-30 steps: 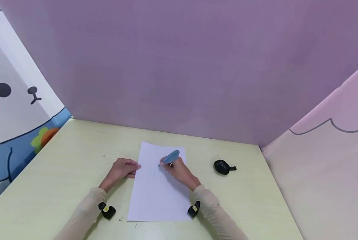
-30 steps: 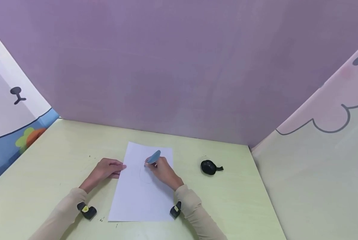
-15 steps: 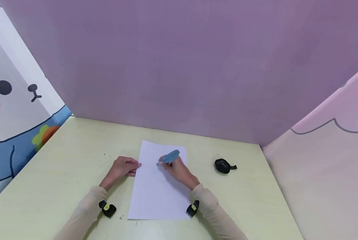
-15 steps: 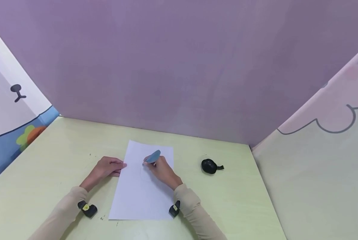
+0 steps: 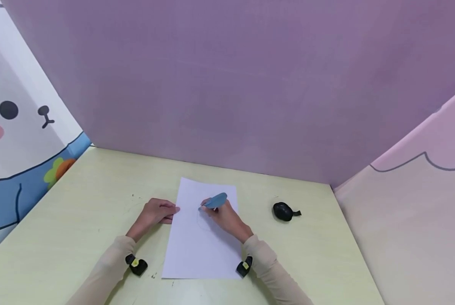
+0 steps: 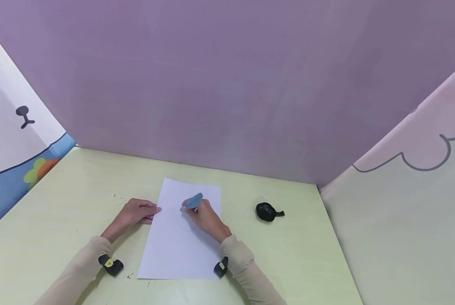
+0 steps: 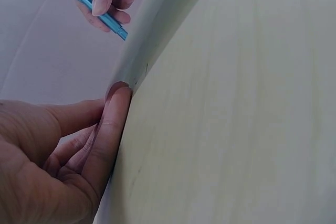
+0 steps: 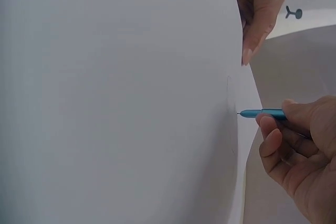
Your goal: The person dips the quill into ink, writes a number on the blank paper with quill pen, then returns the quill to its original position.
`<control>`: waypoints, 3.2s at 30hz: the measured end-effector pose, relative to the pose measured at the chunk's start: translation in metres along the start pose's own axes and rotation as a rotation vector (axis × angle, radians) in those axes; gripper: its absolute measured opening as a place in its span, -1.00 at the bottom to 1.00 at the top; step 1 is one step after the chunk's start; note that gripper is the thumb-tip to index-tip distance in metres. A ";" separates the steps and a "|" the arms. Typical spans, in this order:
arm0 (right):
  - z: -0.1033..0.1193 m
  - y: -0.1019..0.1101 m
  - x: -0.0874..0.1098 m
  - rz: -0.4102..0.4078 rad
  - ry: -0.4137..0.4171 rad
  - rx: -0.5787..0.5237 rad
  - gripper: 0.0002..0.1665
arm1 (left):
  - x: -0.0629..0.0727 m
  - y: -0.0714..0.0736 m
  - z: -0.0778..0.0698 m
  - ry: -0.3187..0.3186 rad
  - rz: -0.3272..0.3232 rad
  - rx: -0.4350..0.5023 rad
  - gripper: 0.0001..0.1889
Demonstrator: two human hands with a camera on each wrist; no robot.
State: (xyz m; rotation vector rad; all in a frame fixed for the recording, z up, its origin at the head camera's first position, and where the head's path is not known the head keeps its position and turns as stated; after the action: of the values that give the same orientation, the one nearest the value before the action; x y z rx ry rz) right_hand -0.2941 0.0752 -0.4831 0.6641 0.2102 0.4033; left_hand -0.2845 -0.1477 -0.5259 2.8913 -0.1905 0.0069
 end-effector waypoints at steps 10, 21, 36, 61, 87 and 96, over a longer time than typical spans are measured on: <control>-0.001 -0.001 0.002 0.001 0.018 0.011 -0.82 | 0.000 -0.002 -0.001 0.007 0.003 -0.001 -0.73; 0.012 0.020 0.011 -0.138 0.166 0.068 -0.81 | 0.002 -0.002 -0.001 -0.001 0.025 0.017 -0.69; 0.001 0.031 0.013 -0.188 0.178 0.292 -0.73 | 0.001 0.002 -0.002 -0.022 0.042 0.014 -0.64; -0.022 0.058 0.021 -0.245 0.071 0.302 -0.60 | -0.002 0.005 0.004 -0.005 0.055 0.023 -0.62; -0.060 0.121 0.063 -0.348 0.011 0.409 -0.54 | 0.000 0.007 0.005 0.018 0.046 0.023 -0.59; -0.080 0.134 0.082 -0.379 0.027 0.435 -0.55 | 0.005 0.008 0.005 0.023 0.059 0.057 -0.60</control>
State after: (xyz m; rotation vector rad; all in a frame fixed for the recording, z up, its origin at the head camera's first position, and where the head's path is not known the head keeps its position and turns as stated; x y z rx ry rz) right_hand -0.2849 0.2504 -0.4650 1.0234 0.4488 -0.0026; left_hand -0.2809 -0.1573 -0.5289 2.9399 -0.2758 0.0575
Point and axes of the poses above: each hand's wrist, its own x-axis away from the middle knuckle, its own y-axis out of the back of the hand, z = x × y, the point moved 6 cm from there along -x, towards the middle knuckle, and after that the axes turned 14 degrees about -y, right-handed, at the moved point
